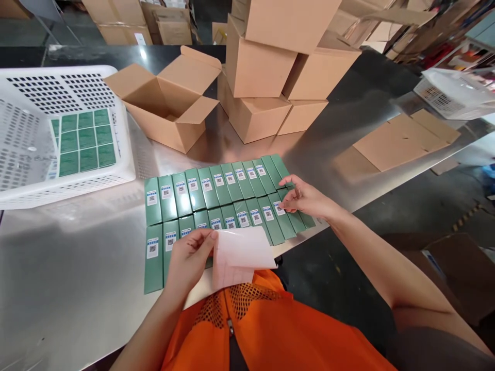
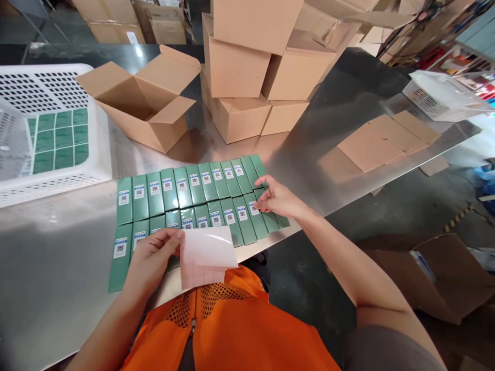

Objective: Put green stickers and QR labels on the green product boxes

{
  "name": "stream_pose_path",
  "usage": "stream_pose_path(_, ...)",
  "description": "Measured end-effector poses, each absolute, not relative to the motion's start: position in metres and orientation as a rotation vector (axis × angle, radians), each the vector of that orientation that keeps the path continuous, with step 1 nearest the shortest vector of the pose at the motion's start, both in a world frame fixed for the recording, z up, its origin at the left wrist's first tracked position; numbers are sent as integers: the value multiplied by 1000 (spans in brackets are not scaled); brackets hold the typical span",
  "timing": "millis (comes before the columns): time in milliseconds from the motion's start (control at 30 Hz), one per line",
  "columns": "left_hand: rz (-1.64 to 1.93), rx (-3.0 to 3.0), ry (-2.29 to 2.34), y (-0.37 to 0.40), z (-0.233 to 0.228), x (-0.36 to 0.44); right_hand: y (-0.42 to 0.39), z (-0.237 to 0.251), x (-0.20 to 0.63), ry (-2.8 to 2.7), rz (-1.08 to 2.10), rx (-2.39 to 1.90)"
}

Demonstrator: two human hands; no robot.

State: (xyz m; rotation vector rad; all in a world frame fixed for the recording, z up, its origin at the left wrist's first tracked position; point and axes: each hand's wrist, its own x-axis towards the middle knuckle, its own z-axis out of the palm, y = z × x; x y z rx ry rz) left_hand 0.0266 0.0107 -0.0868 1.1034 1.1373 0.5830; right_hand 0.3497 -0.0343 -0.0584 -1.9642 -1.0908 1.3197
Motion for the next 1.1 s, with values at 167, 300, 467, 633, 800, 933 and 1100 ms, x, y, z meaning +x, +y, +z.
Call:
stream_pose_path(167,617,1004,1114,12,-83,28,-34,-46,346,-1338,824,-2326)
stream_pose_path(300,657,753,1103,18,-75,34,-51,-42,313,-1325,1150,-1812)
stream_pose_path(467,736,727,1137,23,-66,42,-65,-40,256,-1272,1574,-1385)
stream_pose_path(633,876,1261,1312,13,-64,42,-62,-37,240,-1144,1561,-1299)
stream_pose_path(800,924,1268,1298,8,-65,46,-66,-50,240,-1144,1349,-1302)
stream_pose_path(933,712,910,1072,16,-61,48,-71,-54,249,-1370,894,-1352)
stream_pose_path(1100,414,866,883,24,-55,45,-77,-49,269,-1786,357,-1185)
